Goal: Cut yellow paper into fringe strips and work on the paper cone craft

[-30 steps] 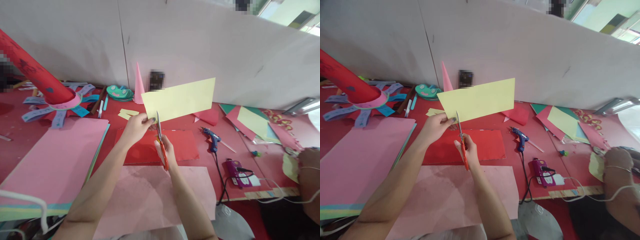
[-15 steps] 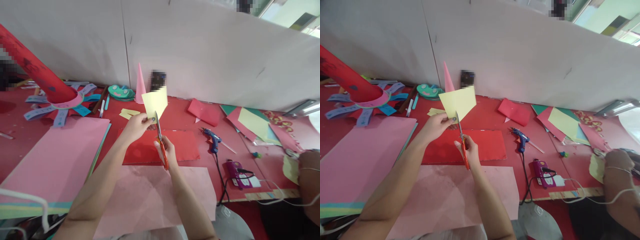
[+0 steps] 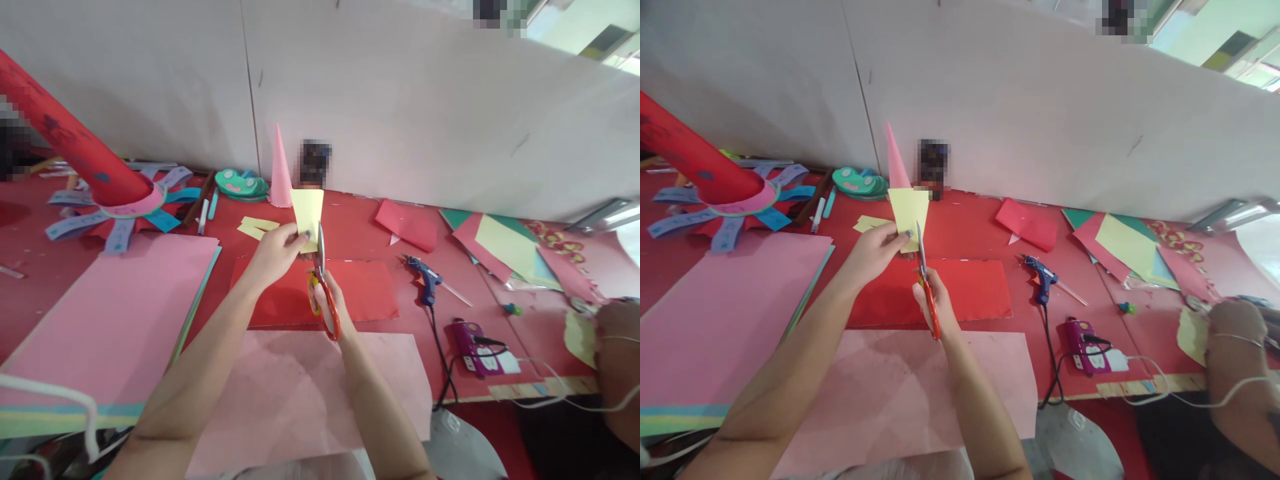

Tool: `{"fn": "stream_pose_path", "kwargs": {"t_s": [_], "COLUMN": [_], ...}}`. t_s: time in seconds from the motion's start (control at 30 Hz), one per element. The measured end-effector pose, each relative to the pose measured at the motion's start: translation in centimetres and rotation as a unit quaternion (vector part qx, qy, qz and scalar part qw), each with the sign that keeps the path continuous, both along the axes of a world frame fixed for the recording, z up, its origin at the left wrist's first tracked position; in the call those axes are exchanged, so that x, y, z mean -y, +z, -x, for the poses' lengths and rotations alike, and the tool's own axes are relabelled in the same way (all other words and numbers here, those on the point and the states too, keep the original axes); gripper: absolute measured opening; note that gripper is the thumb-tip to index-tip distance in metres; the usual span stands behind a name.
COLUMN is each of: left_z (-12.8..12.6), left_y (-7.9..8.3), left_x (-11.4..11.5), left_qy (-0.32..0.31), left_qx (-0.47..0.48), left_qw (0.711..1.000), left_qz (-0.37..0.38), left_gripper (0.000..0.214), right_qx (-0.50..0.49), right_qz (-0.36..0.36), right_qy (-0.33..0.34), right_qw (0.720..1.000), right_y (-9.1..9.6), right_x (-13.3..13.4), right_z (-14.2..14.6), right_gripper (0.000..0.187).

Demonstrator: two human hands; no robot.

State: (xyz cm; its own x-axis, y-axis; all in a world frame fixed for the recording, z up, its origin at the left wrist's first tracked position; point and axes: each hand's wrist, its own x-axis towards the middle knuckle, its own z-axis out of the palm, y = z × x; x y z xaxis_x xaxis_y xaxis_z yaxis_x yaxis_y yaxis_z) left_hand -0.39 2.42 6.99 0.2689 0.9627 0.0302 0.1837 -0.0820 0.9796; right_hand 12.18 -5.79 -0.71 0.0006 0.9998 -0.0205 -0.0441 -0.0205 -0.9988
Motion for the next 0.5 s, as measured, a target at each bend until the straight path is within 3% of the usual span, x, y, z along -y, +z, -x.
{"fn": "stream_pose_path", "kwargs": {"t_s": [0.27,0.5], "left_z": [0.04,-0.47], "left_y": [-0.4,-0.83], "left_x": [-0.17,-0.1], "left_qy": [-0.035,-0.016], "left_qx": [-0.042,-0.052], "left_qw": [0.998,0.998], "left_qz": [-0.022,-0.022], "left_gripper": [0.022,0.023], "right_qx": [-0.05,-0.077], "right_qz": [0.005,0.017], "right_qy": [0.014,0.017], "right_qw": [0.999,0.997], "right_y": [-0.59,-0.1], "right_x": [-0.06,0.02], "right_z": [-0.08,0.1], "right_gripper": [0.044,0.04]}}
